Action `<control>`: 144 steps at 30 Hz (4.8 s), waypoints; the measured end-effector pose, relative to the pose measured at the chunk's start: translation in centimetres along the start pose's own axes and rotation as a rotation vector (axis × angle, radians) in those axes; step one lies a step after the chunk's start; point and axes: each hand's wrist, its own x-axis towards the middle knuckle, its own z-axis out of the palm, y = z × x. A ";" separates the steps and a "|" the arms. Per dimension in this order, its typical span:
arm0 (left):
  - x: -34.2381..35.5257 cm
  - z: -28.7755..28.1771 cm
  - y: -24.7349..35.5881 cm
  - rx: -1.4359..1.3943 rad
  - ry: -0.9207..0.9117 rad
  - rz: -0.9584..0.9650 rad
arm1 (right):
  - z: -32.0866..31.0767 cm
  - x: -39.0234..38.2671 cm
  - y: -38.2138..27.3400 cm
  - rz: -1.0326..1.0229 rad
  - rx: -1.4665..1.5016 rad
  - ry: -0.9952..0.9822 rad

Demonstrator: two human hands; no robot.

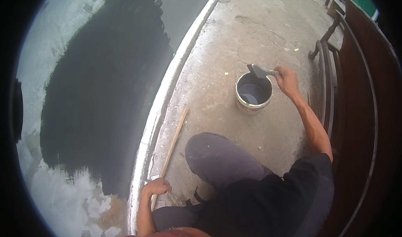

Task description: The person paints a curved concrete wall with dark gray paint using a brush. They repeatedly dip the brush into a paint can and apply paint in broad strokes, gradually covering the unpainted surface.

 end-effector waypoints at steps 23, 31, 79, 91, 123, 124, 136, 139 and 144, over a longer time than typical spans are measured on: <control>1.1 0.6 -8.2 -0.493 0.007 -0.219 | 8.4 42.7 -37.9 -0.396 0.481 0.648; 0.6 0.5 -6.9 -0.476 -0.064 -0.283 | 4.8 31.8 -39.5 -0.700 0.960 0.138; -6.4 3.4 -1.6 -0.111 0.165 -0.102 | 7.5 17.7 -50.7 -0.572 0.695 0.556; -7.9 3.9 -1.0 -0.075 0.219 -0.076 | 5.1 17.2 -49.9 -0.745 0.934 0.298; -11.8 6.7 0.4 -0.043 0.284 0.024 | 4.1 14.7 -50.9 -0.666 0.754 0.470; -11.8 6.6 0.5 -0.040 0.297 0.034 | 3.8 17.4 -49.1 -0.598 0.639 0.545; -10.8 7.1 -0.1 -0.062 0.273 0.012 | 5.0 -2.8 -60.4 -0.962 0.936 0.505; -9.7 6.7 -0.9 -0.018 0.277 -0.008 | 3.7 -5.4 -60.1 -1.105 1.102 0.222; -10.0 5.7 0.0 -0.050 0.238 -0.058 | 7.3 1.9 -57.7 -1.070 1.111 0.245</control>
